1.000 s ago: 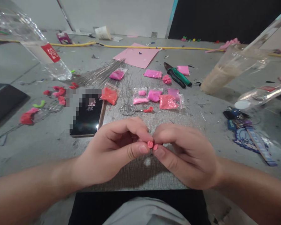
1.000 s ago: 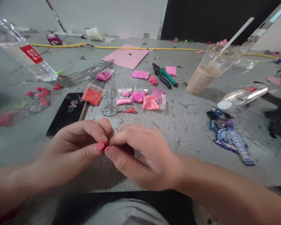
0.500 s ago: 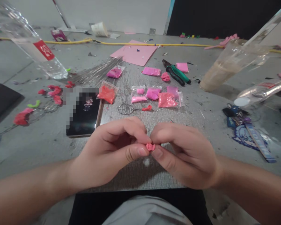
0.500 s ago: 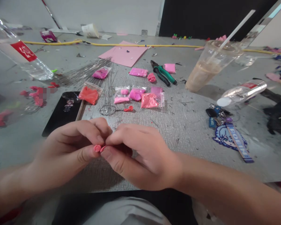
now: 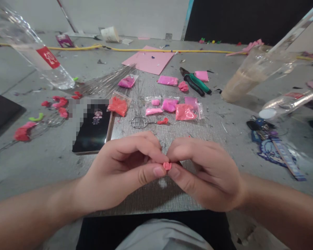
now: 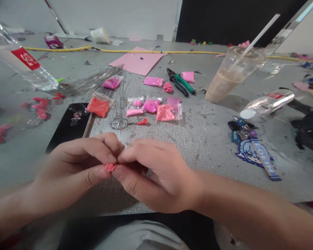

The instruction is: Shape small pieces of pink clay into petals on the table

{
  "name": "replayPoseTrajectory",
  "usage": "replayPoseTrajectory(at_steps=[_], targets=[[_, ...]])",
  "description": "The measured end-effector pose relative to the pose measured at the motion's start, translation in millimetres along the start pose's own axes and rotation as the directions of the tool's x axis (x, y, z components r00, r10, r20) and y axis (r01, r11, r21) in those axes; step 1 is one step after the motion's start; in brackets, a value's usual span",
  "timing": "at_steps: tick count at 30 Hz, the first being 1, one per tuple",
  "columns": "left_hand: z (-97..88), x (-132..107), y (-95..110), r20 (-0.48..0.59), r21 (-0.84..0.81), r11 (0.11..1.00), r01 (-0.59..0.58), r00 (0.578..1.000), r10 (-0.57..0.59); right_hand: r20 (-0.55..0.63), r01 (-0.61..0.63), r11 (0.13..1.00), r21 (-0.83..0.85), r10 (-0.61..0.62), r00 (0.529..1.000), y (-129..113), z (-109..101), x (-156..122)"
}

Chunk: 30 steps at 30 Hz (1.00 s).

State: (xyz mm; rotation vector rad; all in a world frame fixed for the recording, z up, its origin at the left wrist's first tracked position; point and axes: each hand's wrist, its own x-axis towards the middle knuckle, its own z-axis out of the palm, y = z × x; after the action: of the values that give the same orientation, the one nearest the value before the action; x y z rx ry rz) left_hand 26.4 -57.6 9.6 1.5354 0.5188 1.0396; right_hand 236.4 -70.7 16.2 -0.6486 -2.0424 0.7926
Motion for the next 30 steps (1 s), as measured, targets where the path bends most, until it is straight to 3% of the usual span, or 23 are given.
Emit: replayPoseTrajectory(at_steps=[7, 11, 18, 30], targets=[[-0.1, 2.3, 2.9, 0.029, 0.034, 0.999, -0.028, 0.999, 0.027, -0.038, 0.003, 1.000, -0.028, -0.004, 0.999, -2.2, -0.3, 0.5], [-1.4, 1.4, 2.7, 0.053, 0.061, 0.996, -0.063, 0.997, 0.060, -0.003, -0.004, 0.998, -0.070, 0.004, 1.000, -4.9, -2.1, 1.4], [-3.6, 0.9, 2.7, 0.111, 0.059, 0.995, -0.076, 0.991, 0.069, 0.012, 0.017, 1.000, -0.010, -0.017, 1.000, -5.1, -4.1, 0.9], [-3.3, 0.4, 5.9, 0.099, 0.104, 0.987, -0.123, 0.989, 0.113, 0.006, 0.008, 1.000, -0.015, -0.008, 1.000, -5.5, -3.2, 1.0]])
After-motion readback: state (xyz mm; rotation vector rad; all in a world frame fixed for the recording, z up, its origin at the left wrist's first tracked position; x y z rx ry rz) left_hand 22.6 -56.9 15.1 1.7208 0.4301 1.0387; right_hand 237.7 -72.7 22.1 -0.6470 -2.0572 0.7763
